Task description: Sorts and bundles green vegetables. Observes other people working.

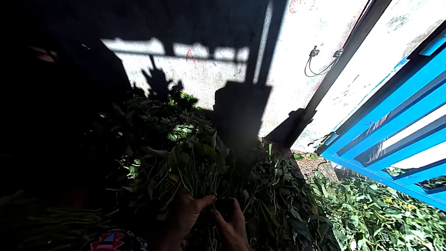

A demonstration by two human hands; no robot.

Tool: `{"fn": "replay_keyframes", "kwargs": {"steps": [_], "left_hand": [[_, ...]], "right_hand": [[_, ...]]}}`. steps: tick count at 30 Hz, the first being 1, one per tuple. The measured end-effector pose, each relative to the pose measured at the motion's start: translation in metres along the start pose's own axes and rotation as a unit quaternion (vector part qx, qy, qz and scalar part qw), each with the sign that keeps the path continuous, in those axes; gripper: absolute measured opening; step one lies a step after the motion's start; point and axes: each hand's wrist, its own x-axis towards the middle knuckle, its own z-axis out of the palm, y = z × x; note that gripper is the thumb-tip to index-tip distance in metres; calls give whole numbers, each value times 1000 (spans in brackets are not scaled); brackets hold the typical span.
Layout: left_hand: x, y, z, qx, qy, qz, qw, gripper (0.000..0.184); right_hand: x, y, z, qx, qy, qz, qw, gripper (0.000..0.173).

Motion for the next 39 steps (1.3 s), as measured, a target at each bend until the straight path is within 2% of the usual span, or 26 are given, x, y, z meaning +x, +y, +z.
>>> {"fn": "replay_keyframes", "kwargs": {"steps": [2,3,6,8,10,12,13,14,15,16,18,20,22,25,27,31,33,37,39], "left_hand": [[-2,-2,-1,17,-22,-2,1000,38],[-3,-2,-1,28,-25,-1,999,38],[-4,-1,0,28,-14,6,999,37],[-1,1,1,-9,11,18,1000,33],[2,2,0,-49,47,30,997,31],[7,6,-5,-60,79,36,994,32],[8,8,-8,-56,82,34,994,32],[8,9,-10,-52,77,29,995,32],[8,9,-10,-49,65,23,996,33],[7,8,-9,-46,52,14,997,33],[3,6,-3,-42,21,-6,999,31],[0,4,-1,-40,-12,-24,999,28],[0,5,-1,-39,-27,-36,998,27],[-1,7,-3,-53,-30,-62,996,29],[-1,7,-4,-62,-32,-82,994,35],[-1,7,-4,-47,-42,-99,993,38],[-2,6,-1,-44,-12,-99,994,32],[5,8,-4,-67,153,-29,986,28],[13,14,-15,-63,230,7,971,30]], "right_hand": [[0,-8,1,15,-11,-17,1000,47],[1,-9,3,32,0,-32,999,43],[4,-6,8,96,60,-84,990,16],[1,-5,1,87,30,-110,990,14],[-2,-4,-13,20,-42,-113,992,12],[-2,-1,-32,-127,-87,-87,984,11],[0,1,-41,-238,-90,-67,965,16],[2,0,-46,-320,-89,-44,942,28],[5,0,-49,-359,-85,-35,929,42],[7,0,-48,-360,-76,-45,929,49],[9,-4,-43,-276,-101,-62,954,42],[10,-8,-36,-157,-173,-36,972,33],[9,-13,-33,-75,-219,13,973,27],[8,-19,-37,25,-264,109,958,29],[8,-22,-40,53,-275,141,950,31],[7,-20,-35,-5,-253,120,960,25],[6,-15,-33,-48,-262,100,959,27],[10,-7,-55,-86,-325,73,939,33],[15,3,-80,-78,-357,106,925,33]]}}
